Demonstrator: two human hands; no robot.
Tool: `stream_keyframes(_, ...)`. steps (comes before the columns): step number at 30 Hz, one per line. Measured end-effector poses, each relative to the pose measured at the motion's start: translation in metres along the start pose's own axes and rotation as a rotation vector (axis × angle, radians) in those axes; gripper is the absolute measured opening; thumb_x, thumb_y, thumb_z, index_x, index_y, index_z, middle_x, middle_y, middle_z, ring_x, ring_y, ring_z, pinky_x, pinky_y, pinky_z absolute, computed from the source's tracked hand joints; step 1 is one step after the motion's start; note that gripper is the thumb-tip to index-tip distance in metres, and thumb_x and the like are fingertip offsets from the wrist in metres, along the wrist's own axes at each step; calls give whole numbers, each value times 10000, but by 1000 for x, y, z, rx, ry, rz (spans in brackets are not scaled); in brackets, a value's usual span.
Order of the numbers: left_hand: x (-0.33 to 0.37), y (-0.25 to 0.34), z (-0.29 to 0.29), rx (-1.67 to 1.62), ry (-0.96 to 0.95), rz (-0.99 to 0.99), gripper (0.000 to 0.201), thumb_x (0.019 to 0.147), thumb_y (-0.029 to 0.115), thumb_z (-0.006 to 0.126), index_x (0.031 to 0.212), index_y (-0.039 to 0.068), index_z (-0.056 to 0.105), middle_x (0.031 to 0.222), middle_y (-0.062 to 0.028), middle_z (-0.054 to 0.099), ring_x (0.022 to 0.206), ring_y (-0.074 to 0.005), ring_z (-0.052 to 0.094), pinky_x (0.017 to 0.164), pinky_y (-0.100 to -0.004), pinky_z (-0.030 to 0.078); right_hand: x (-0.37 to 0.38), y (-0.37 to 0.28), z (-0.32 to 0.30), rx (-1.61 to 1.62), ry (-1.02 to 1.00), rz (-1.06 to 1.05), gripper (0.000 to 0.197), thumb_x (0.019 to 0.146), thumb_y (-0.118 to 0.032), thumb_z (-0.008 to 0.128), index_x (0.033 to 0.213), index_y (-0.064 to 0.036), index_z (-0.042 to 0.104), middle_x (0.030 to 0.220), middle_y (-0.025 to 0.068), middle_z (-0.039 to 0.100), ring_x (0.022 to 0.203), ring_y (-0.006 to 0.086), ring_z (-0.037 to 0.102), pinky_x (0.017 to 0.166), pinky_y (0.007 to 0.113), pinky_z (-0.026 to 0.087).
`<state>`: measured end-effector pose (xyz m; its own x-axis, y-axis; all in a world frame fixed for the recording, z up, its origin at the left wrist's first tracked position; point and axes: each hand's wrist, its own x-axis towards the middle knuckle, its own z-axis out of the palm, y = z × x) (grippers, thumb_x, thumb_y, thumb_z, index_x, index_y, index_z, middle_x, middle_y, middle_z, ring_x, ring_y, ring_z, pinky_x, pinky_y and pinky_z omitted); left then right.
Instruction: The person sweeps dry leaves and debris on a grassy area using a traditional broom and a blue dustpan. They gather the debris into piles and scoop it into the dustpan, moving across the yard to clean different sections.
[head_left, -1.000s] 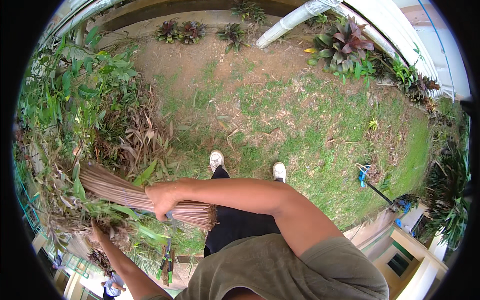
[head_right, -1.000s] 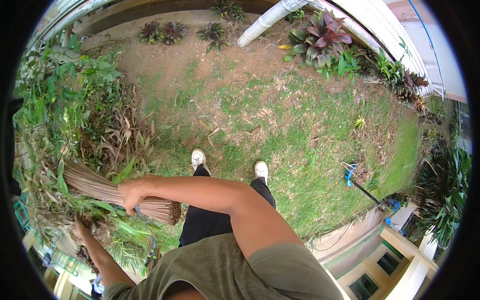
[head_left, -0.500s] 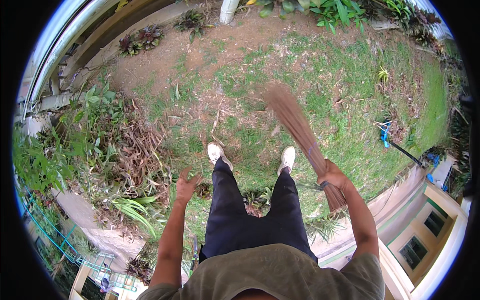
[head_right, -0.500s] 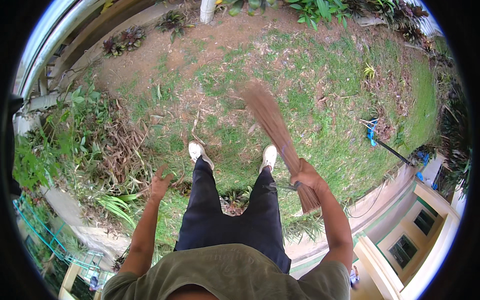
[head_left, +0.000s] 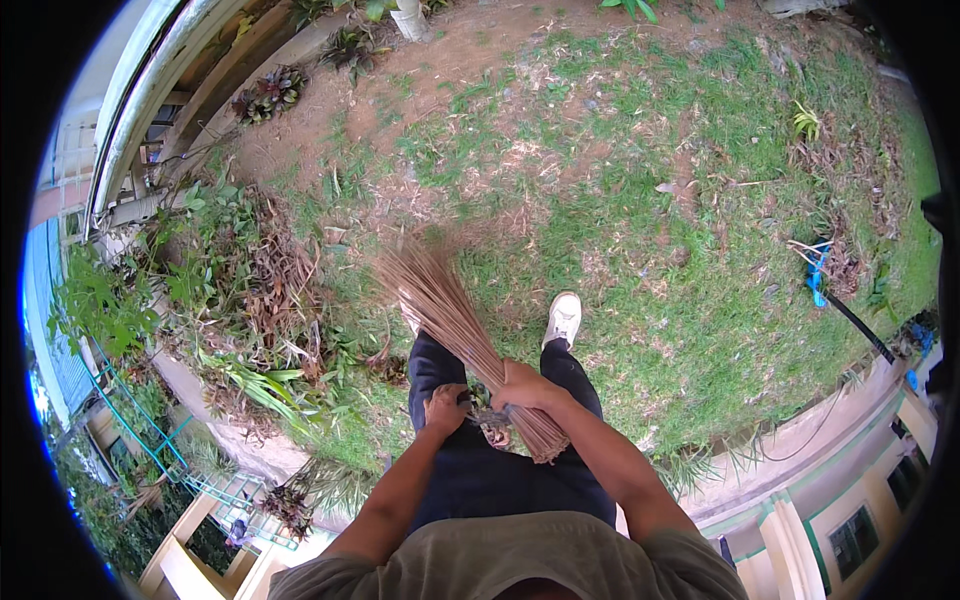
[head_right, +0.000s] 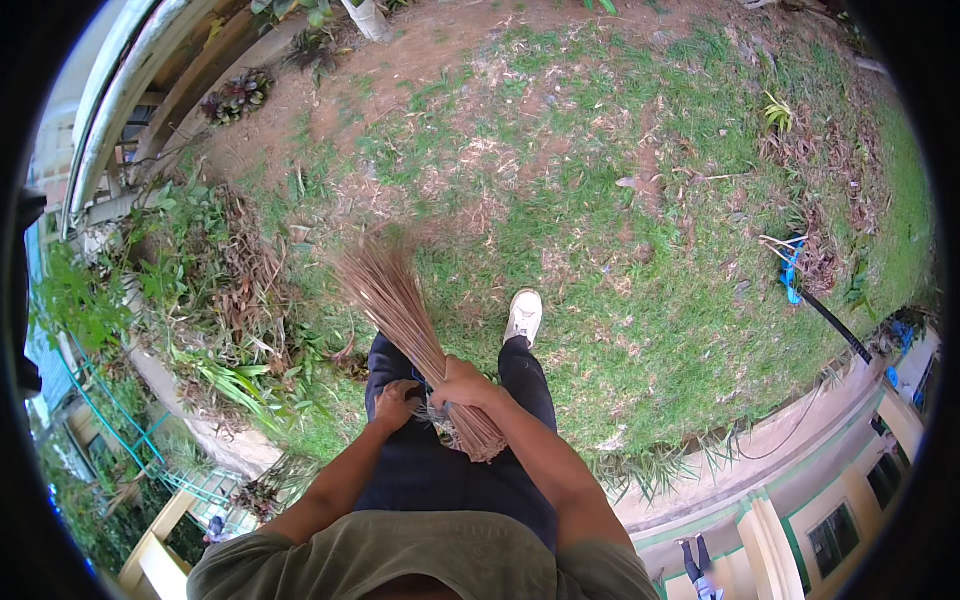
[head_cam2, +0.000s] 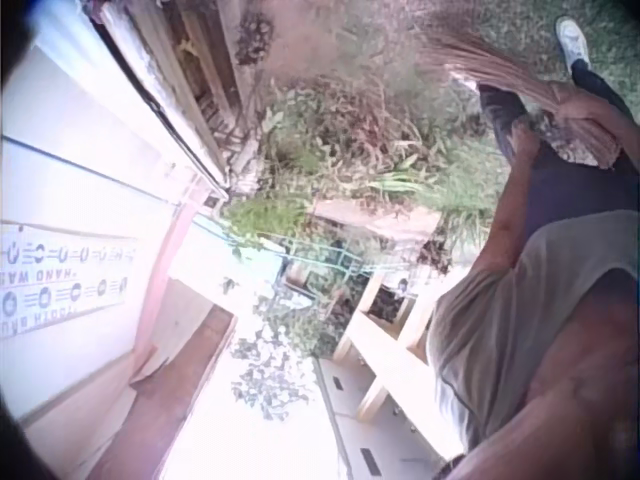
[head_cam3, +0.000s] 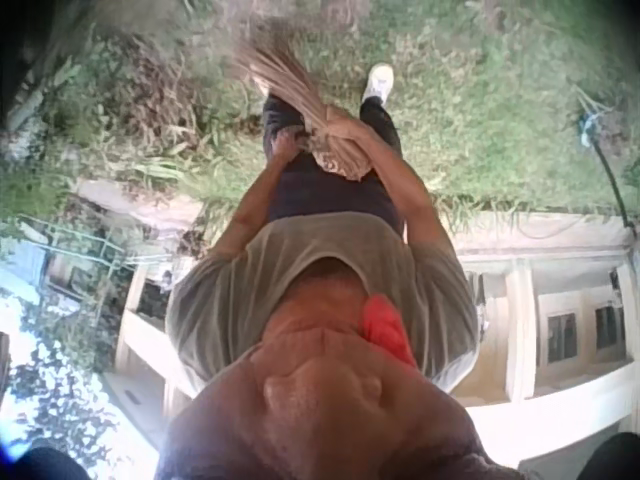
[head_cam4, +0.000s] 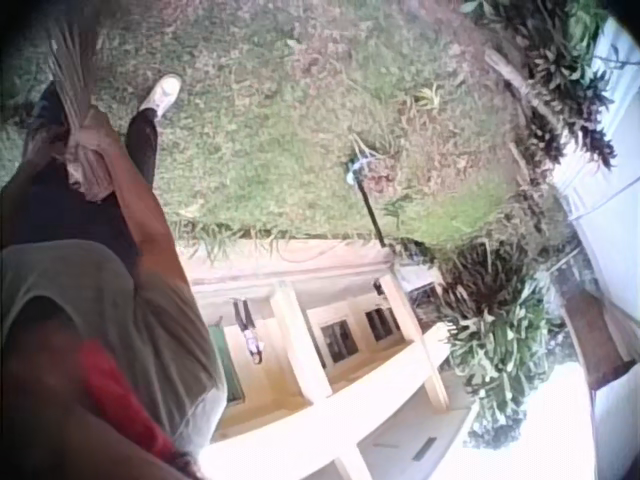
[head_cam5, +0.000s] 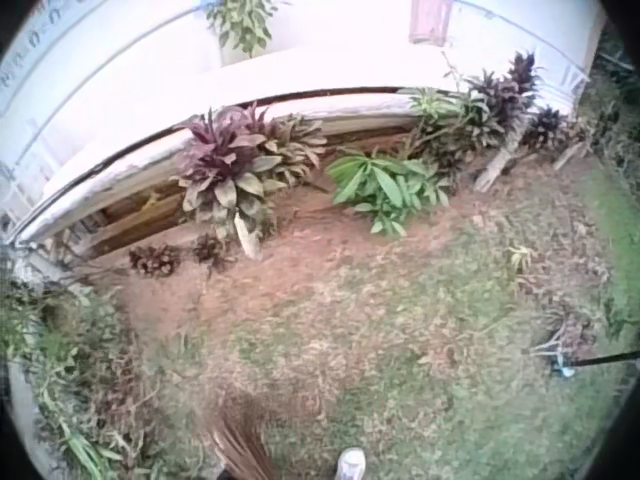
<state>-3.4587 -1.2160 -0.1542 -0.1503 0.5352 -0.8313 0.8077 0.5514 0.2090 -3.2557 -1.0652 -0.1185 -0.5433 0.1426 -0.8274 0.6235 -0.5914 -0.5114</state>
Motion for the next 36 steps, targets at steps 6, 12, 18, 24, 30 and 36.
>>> stream_keyframes(6,26,-99,-74,-48,108,-348,547,696,319,701,1205,165,576,1267,-129,543,1160,-304,512,966,-407,412,-158,29,-93,31,247,-22,992,503,-153,726,1367,42,278,1142,243,564,1040,337,571,922,334,427)
stream_keyframes(12,63,-270,-162,81,195,-506,841,615,316,769,1361,222,390,1304,-127,495,1192,-321,474,954,-451,404,-138,69,-135,662,791,-15,614,591,-27,596,1171,4,394,866,90,520,693,183,563,572,305,496)
stream_keyframes(18,200,-391,-259,205,337,-402,1042,612,301,780,1457,206,177,1468,-163,255,1304,-315,352,1054,-410,342,65,-1,36,454,559,44,805,582,15,666,1293,28,289,916,115,537,810,230,577,687,342,510)
stream_keyframes(24,372,-460,-314,26,91,-280,1118,624,334,773,1475,155,71,1400,-197,364,1271,-308,396,1033,-366,372,100,-164,182,-2,50,203,1035,565,-138,743,1421,19,183,1129,269,571,1031,340,584,930,338,413)
stream_keyframes(30,417,-491,-263,84,-96,-213,1437,502,529,836,1438,90,-162,1446,-243,278,1350,-348,273,1108,-377,258,81,-229,179,186,595,353,924,524,5,674,1369,27,301,1103,134,533,924,196,529,726,306,483)
stream_keyframes(36,357,-531,-77,385,-484,-1,736,761,438,635,1351,117,335,1254,-201,508,1088,-315,572,901,-461,448,225,-200,102,352,849,203,664,595,40,640,1207,73,382,821,131,569,676,227,606,592,319,523)
